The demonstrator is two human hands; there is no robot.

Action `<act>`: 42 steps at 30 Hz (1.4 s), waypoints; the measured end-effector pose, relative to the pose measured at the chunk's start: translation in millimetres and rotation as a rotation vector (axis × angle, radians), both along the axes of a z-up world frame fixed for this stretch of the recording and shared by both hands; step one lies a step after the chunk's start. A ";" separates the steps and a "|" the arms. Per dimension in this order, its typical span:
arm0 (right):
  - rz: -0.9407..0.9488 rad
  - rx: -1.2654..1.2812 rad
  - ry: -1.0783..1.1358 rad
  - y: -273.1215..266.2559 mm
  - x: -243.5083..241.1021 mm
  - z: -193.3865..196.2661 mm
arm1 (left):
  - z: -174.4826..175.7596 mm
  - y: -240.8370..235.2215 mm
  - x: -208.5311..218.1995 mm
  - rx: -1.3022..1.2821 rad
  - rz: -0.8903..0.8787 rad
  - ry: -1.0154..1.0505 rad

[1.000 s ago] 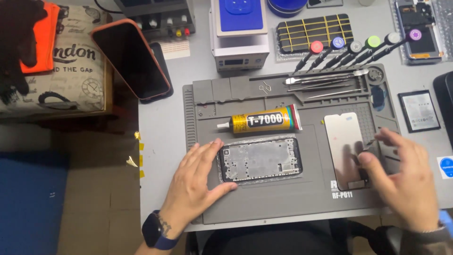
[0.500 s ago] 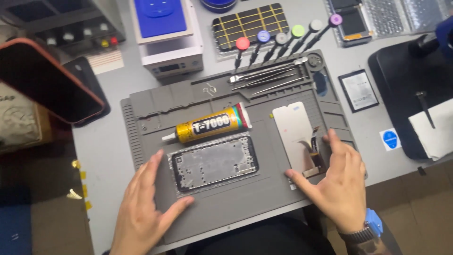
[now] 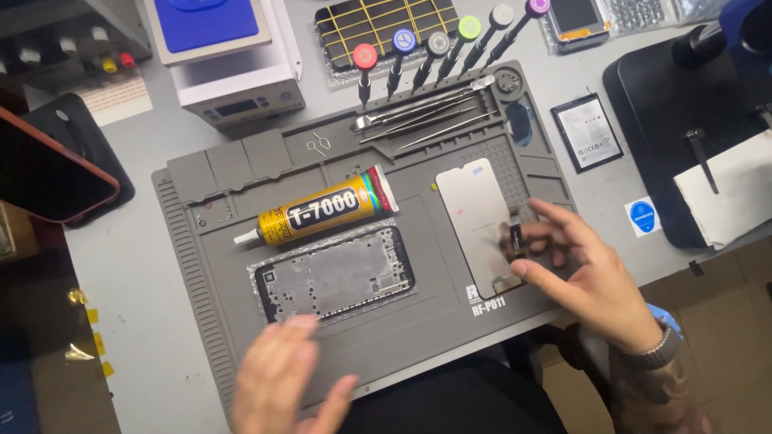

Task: Cleaning a phone frame with an air blower and applying adhesive along the edges for screen replacement.

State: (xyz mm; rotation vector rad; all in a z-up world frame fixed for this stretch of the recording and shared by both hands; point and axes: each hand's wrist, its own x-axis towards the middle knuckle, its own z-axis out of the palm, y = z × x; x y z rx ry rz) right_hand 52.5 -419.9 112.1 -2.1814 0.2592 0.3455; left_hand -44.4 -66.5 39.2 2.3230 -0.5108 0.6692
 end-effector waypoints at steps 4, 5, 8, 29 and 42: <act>0.206 0.241 -0.148 -31.3 -14.5 -14.1 | 28.6 -40.8 18.4 0.029 -0.167 0.089; 0.324 0.126 -0.232 -39.6 -17.4 -16.2 | 35.0 -50.3 26.1 0.032 -0.250 0.106; 0.516 -0.018 -0.392 -55.0 -30.1 -20.2 | 44.8 -78.8 43.8 0.067 -0.371 0.138; 0.642 -0.124 -0.529 -53.8 -29.2 1.5 | 30.2 -144.2 55.7 0.251 -0.496 0.136; 0.697 -0.317 -0.354 -44.6 -28.1 -19.8 | 30.5 -141.6 54.5 0.283 -0.492 0.150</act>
